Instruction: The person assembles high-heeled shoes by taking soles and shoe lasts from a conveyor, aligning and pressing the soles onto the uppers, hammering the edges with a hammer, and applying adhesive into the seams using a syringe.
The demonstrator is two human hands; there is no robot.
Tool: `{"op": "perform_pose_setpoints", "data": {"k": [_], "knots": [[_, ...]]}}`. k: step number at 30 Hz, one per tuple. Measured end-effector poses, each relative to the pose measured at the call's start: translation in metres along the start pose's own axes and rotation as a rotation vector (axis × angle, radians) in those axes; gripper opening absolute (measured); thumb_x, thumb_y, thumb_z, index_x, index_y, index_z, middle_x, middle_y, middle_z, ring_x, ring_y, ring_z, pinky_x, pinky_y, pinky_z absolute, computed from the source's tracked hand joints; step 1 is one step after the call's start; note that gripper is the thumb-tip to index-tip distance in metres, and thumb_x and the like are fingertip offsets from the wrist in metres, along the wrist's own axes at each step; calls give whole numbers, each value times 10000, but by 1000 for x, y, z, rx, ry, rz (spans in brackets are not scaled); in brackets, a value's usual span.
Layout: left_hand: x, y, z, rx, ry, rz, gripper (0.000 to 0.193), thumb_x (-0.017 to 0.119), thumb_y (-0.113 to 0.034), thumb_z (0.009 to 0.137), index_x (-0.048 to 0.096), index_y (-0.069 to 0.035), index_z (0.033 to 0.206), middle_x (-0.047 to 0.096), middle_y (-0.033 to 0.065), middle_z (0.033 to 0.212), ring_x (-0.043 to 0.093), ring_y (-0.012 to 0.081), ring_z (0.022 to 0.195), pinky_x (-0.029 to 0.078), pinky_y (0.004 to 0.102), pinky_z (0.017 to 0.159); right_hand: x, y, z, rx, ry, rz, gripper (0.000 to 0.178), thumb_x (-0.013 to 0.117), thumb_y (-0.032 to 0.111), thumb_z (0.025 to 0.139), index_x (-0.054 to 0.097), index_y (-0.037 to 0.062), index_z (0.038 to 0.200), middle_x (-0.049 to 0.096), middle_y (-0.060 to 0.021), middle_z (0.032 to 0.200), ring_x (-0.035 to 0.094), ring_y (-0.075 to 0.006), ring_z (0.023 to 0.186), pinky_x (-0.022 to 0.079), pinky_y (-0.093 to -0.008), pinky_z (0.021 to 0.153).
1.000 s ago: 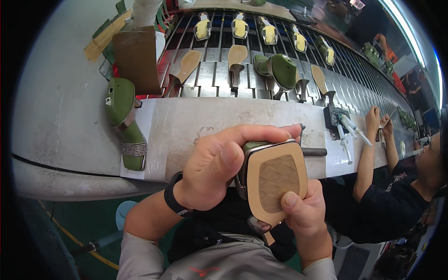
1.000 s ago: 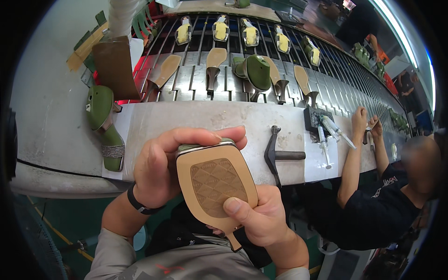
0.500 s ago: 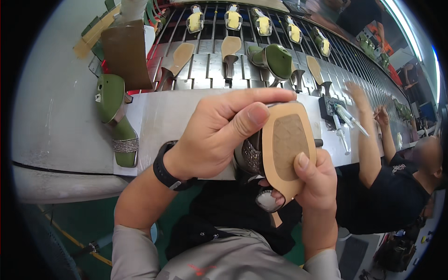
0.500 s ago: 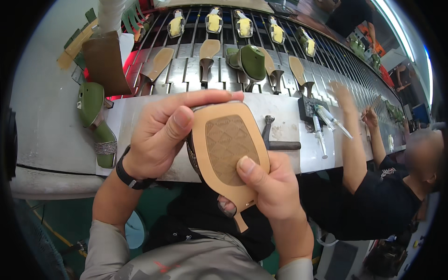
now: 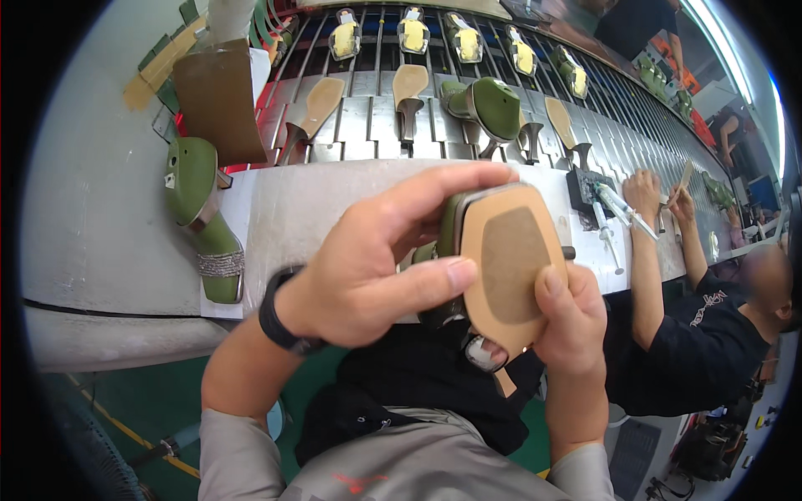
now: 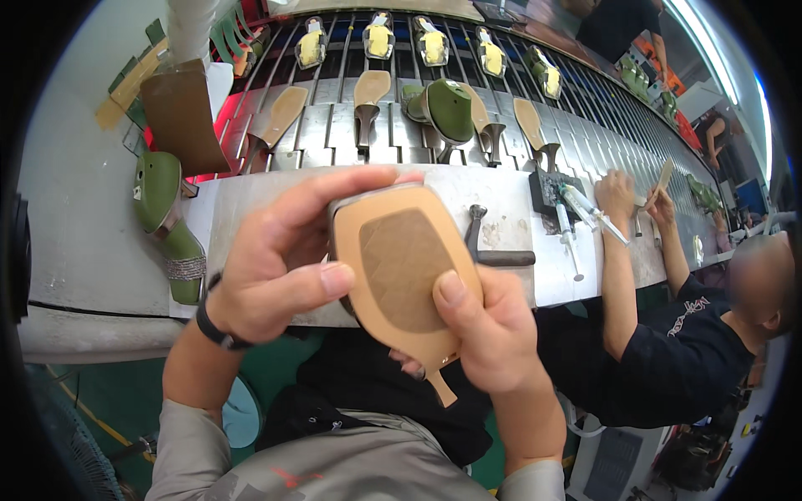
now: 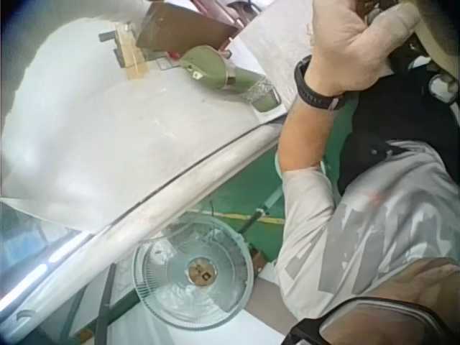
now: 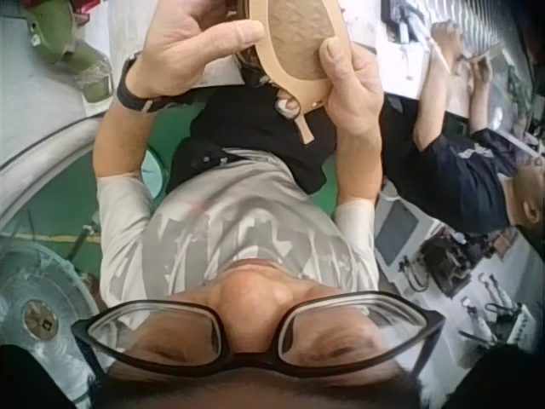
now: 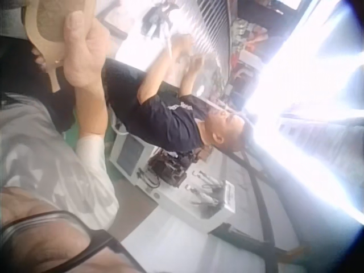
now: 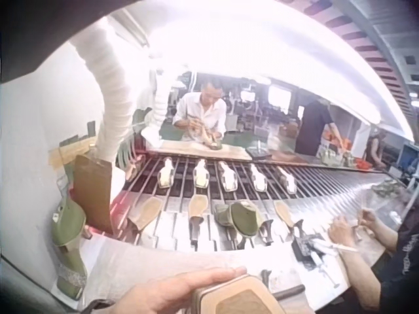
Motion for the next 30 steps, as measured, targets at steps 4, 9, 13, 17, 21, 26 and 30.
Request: {"op": "perform_pose_setpoints", "data": {"k": [4, 9, 13, 17, 21, 26, 30], "knots": [[10, -11, -32, 43, -128, 191, 546, 537, -338, 1089, 493, 80, 1439, 609, 308, 1418, 606, 354, 1335, 467, 469, 1146, 23, -9, -22, -111, 65, -229, 540, 449, 378, 1134, 698, -95, 1064, 766, -149, 846, 744, -211, 704, 602, -318, 635], [34, -27, -68, 6, -370, 61, 378, 550, -300, 1074, 579, 57, 1194, 648, 393, 1285, 665, 401, 1252, 494, 562, 1111, 39, -22, -30, -297, 197, -563, 355, 543, 261, 1090, 695, -27, 946, 667, -113, 719, 659, -251, 592, 520, -346, 551], [31, -43, -75, -37, -435, 179, 256, 657, -220, 1007, 570, 11, 1074, 717, 360, 1125, 724, 406, 1141, 491, 578, 1118, 58, -27, -28, -356, 195, -625, 226, 651, 177, 1026, 664, 21, 862, 554, -97, 624, 561, -293, 494, 457, -387, 477], [24, -50, -79, -65, -459, 274, 230, 714, -143, 956, 527, -25, 1020, 744, 303, 1040, 757, 384, 1048, 512, 562, 1104, 71, -27, -20, -377, 190, -683, 200, 697, 172, 993, 664, 27, 858, 578, -96, 636, 590, -294, 502, 477, -391, 480], [23, -47, -84, -29, -554, 295, 269, 723, -136, 944, 481, -48, 1023, 734, 245, 976, 767, 341, 963, 541, 549, 1073, 77, -27, -12, -343, 226, -684, 158, 730, 164, 966, 688, 27, 900, 596, -104, 642, 613, -293, 521, 490, -396, 485], [10, -49, -85, -21, -750, 417, 381, 755, -169, 882, 483, -31, 1111, 703, 151, 927, 733, 255, 860, 574, 537, 1025, 74, -42, -1, -391, 169, -572, 97, 738, 112, 943, 728, 31, 891, 609, -103, 635, 614, -281, 529, 485, -391, 482], [-1, -53, -90, 13, -517, 902, 394, 798, -197, 836, 583, -1, 1103, 701, 116, 932, 700, 223, 893, 580, 510, 993, 80, -39, 2, -419, 112, -615, 122, 737, 102, 942, 713, 31, 846, 607, -91, 638, 590, -275, 502, 471, -387, 469]]}}
Point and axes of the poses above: each hand's wrist, its own z-axis towards the middle knuckle, its own x-axis out of the palm, y = z × x, the point moved 1 cm from there along z, towards the middle knuckle
